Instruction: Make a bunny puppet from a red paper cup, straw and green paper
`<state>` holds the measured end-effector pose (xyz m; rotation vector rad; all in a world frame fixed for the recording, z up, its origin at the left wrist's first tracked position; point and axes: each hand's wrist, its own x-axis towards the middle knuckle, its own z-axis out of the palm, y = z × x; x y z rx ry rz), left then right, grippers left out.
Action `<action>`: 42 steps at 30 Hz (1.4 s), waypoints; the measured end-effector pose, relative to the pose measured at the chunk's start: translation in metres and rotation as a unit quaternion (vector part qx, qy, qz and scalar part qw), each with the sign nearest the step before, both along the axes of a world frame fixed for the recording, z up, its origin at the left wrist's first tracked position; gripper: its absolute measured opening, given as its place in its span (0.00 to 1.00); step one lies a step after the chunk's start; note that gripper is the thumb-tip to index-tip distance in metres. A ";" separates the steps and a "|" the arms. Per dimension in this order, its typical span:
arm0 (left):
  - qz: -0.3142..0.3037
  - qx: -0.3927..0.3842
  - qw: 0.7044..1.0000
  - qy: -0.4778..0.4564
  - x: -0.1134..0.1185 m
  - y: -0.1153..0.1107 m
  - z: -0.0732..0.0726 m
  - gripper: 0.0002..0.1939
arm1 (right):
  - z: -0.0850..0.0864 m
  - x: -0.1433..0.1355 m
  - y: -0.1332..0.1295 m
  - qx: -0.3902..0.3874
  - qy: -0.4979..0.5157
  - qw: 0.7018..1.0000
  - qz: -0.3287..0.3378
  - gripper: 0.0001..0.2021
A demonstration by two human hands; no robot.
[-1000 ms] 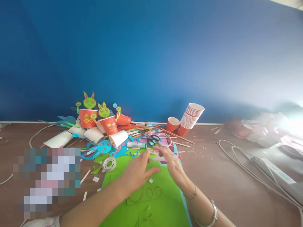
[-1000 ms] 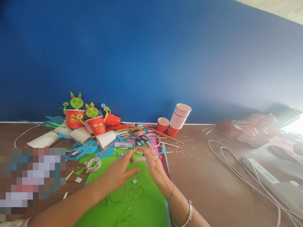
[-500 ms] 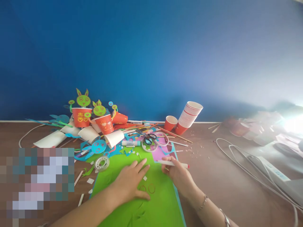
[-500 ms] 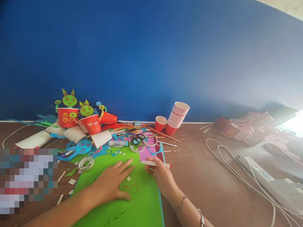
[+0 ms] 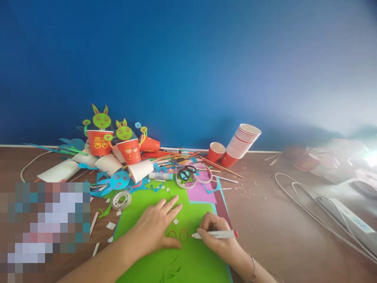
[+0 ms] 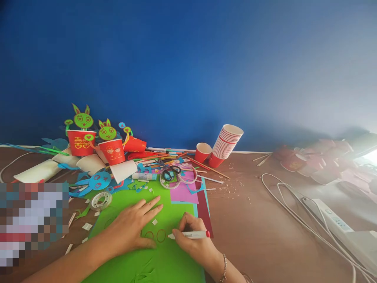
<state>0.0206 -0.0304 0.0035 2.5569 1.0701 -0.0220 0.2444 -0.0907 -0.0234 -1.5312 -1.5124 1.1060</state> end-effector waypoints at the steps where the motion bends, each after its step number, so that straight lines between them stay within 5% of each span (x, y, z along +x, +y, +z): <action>1: 0.000 0.000 1.000 0.002 0.000 0.000 0.001 0.44 | 0.000 -0.001 0.000 -0.002 -0.020 1.000 0.001 0.11; 12: -0.006 0.014 1.000 0.011 0.000 -0.001 0.007 0.36 | 0.006 -0.006 0.000 -0.010 -0.079 0.997 0.018 0.11; 42: -0.001 -0.004 1.000 0.017 0.002 0.001 0.007 0.37 | 0.009 -0.011 0.000 -0.012 -0.091 0.996 0.006 0.11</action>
